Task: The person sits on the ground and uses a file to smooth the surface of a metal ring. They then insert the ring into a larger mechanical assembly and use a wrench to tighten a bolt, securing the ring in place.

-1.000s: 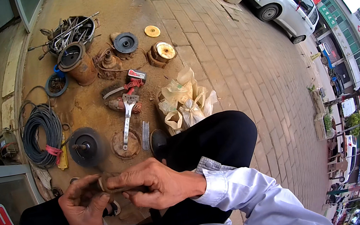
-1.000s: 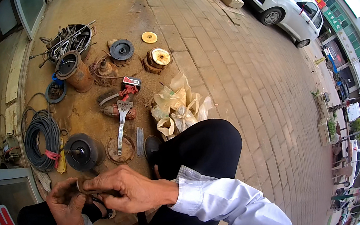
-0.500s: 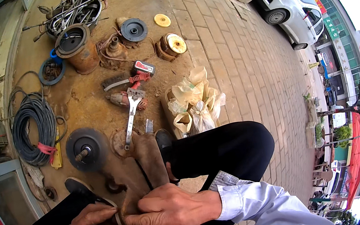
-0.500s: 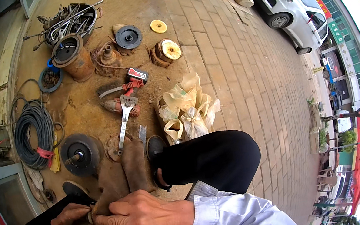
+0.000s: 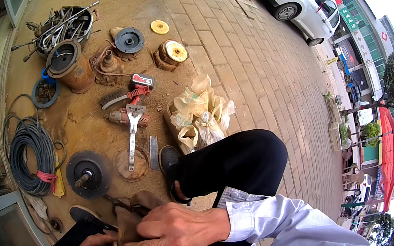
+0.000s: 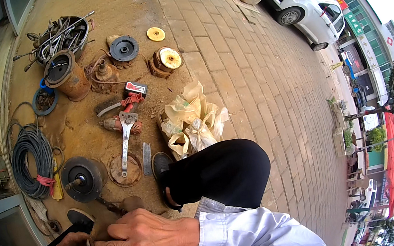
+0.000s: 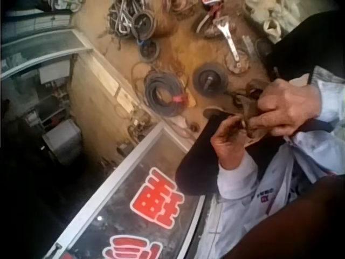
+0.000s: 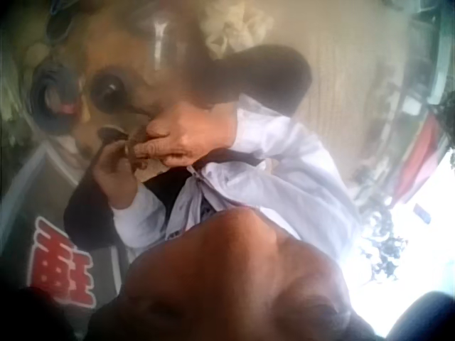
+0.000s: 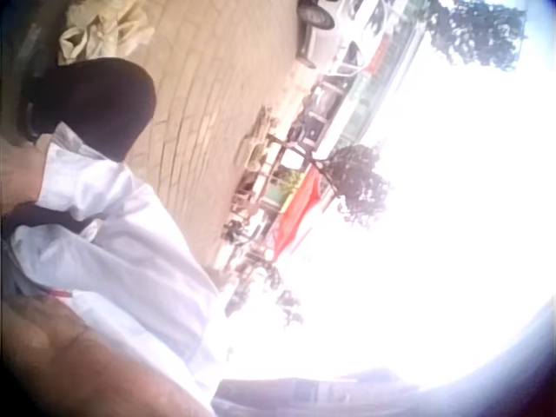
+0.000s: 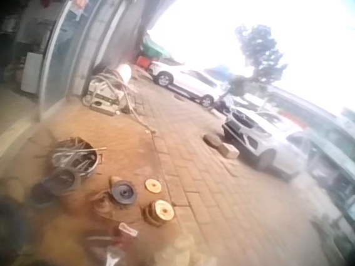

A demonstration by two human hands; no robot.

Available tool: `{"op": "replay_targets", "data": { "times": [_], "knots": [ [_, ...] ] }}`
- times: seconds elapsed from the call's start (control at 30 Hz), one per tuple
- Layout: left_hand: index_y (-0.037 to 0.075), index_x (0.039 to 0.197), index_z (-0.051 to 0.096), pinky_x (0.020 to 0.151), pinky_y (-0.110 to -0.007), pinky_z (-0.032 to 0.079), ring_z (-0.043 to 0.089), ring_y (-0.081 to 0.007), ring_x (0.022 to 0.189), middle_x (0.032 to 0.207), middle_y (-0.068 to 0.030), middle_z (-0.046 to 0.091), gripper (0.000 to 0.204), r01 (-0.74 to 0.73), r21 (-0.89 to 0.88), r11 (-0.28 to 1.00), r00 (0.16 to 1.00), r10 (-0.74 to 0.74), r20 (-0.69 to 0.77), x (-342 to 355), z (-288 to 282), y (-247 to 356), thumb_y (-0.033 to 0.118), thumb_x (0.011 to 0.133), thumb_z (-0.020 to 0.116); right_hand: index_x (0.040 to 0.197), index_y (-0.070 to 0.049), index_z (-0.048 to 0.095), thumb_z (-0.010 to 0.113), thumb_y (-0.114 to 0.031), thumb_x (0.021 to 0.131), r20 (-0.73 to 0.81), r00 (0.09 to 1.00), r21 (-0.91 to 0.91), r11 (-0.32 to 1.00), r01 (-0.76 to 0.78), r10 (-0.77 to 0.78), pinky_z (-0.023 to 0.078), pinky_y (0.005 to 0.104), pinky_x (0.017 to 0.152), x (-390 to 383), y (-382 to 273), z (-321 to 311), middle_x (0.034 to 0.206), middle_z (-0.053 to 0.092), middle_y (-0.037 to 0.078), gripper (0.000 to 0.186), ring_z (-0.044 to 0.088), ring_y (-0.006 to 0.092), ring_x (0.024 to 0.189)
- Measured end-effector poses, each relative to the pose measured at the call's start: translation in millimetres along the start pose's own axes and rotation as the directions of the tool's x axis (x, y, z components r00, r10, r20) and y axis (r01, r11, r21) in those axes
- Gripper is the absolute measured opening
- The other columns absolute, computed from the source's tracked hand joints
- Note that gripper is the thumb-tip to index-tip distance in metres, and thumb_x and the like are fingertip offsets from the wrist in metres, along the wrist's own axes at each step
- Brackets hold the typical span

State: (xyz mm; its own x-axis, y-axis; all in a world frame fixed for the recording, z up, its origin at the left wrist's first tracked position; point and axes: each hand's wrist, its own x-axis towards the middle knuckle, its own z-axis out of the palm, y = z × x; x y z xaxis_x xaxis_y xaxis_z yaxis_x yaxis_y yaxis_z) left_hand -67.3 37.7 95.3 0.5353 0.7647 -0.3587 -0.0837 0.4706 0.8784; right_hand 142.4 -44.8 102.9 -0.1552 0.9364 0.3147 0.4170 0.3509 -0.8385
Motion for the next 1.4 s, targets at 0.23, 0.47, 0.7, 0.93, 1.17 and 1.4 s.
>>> {"op": "replay_targets", "data": {
  "times": [0.23,0.47,0.7,0.93,1.17,1.4],
  "knots": [
    [-0.007,0.093,0.064,0.063,-0.025,0.053,0.067,-0.0167,0.073,0.087,-0.0144,0.069,0.043,0.16,-0.123,0.979,0.986,-0.152,0.071,1.7,5.2,18.5,0.026,0.077,0.087,0.119,-0.003,0.064,0.067,-0.021,0.079,-0.017,0.976,-0.288,0.936,0.203,-0.217,0.041,0.035,0.05,-0.8,2.9,1.3,0.069,0.04,0.004,0.044,0.049,0.0218,0.057],
    [-0.002,0.098,0.063,0.073,-0.029,0.053,0.065,-0.0178,0.085,0.101,-0.0139,0.063,0.041,-0.312,0.174,0.934,0.95,0.305,0.063,1.6,3.1,-2.9,0.026,0.078,0.086,0.133,0.003,0.057,0.061,-0.004,0.087,0.126,0.958,0.77,0.584,-0.258,0.257,0.051,0.0279,0.073,-10.9,-6.6,15.5,0.108,0.066,0.012,0.047,0.063,0.0137,0.086],
    [-0.002,0.102,0.064,0.075,-0.029,0.053,0.065,-0.0184,0.086,0.104,-0.0131,0.064,0.044,-0.332,0.198,0.922,0.942,0.337,0.01,2.7,8.5,-9.2,0.028,0.079,0.085,0.132,0.004,0.057,0.061,-0.005,0.085,0.182,0.936,0.618,0.705,-0.347,0.301,0.051,0.0309,0.065,-9.4,-10.6,-1.3,0.103,0.066,0.008,0.048,0.064,0.015,0.077],
    [-0.005,0.106,0.062,0.045,-0.026,0.052,0.063,-0.0169,0.056,0.095,-0.0115,0.065,0.042,-0.007,-0.06,0.998,0.999,0.009,0.034,-4.3,-4.1,-5.7,0.027,0.084,0.08,0.123,-0.003,0.062,0.065,-0.021,0.077,0.004,0.977,-0.436,0.878,0.195,-0.214,0.045,0.0356,0.054,-15.9,-7.2,-0.4,0.073,0.047,0.005,0.05,0.055,0.0232,0.06],
    [0.001,0.112,0.052,0.048,-0.025,0.051,0.06,-0.015,0.057,0.085,-0.0103,0.064,0.044,-0.133,-0.007,0.991,0.991,0.133,0.018,-3.0,0.0,-12.2,0.024,0.086,0.079,0.124,-0.001,0.062,0.064,-0.015,0.079,0.039,0.987,-0.431,0.889,0.156,-0.155,0.048,0.0331,0.06,-14.6,-8.3,2.2,0.077,0.053,0.008,0.047,0.059,0.0252,0.066],
    [-0.002,0.102,0.064,0.059,-0.023,0.052,0.064,-0.0148,0.077,0.096,-0.009,0.062,0.044,-0.461,0.196,0.865,0.886,0.438,0.152,8.0,-14.0,-20.1,0.025,0.076,0.088,0.139,0.004,0.052,0.062,-0.009,0.088,0.407,0.844,0.871,0.129,-0.473,0.35,0.047,0.021,0.075,-8.2,-14.0,-1.3,0.101,0.065,0.003,0.053,0.055,0.0045,0.085]
  ]
}}
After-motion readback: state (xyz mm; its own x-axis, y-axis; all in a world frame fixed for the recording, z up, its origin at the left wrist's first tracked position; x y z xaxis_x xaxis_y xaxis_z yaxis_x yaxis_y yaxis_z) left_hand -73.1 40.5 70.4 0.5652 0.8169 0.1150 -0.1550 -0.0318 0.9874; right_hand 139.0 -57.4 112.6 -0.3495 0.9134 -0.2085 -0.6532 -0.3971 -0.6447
